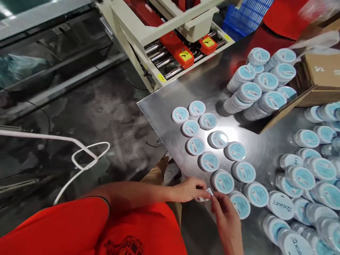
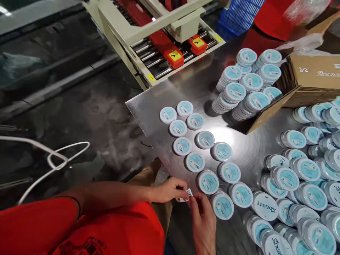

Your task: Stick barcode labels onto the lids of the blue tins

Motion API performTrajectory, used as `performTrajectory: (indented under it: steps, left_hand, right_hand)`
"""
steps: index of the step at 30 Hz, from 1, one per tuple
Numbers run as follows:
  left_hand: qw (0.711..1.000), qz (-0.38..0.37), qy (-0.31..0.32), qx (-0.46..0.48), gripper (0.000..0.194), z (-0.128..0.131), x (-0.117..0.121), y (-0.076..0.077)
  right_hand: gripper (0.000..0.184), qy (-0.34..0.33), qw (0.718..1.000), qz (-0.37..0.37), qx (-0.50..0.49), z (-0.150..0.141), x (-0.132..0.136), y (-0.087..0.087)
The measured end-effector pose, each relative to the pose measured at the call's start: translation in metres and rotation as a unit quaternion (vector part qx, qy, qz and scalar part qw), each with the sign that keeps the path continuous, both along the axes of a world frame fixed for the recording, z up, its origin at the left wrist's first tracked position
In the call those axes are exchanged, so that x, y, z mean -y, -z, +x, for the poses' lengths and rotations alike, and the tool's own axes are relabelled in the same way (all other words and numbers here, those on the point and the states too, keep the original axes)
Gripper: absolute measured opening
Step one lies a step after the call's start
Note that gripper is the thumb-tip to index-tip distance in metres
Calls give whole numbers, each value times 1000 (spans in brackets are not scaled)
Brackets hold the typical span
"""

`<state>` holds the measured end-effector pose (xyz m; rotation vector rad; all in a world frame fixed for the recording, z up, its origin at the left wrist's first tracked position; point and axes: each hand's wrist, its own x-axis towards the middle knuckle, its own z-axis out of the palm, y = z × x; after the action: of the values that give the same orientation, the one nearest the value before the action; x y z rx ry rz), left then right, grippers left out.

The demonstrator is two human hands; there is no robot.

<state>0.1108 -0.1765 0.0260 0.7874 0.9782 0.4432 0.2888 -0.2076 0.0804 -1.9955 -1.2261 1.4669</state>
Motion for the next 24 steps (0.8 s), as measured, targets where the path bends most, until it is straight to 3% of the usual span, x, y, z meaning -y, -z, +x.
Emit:
performTrajectory:
  steps: [2, 5, 10, 17, 24]
  left_hand:
    - [1000, -2, 21, -10, 39, 8, 6, -2]
    - [997, 53, 33, -38, 42, 18, 11, -4]
    - [993, 74, 17, -93, 8, 35, 21, -9]
    - [975, 151, 38, -161, 8, 44, 27, -8]
    - [972, 116, 44, -201, 22, 42, 24, -1]
  right_hand:
    - [45, 17, 1000, -2, 8, 6, 8, 6]
    - [47, 53, 999, -7, 7, 14, 17, 10]
    - [48, 55, 998, 6, 6, 24, 31, 11]
    - [48, -20, 998, 36, 44, 39, 32, 19]
    - [44, -31, 991, 44, 126, 43, 33, 30]
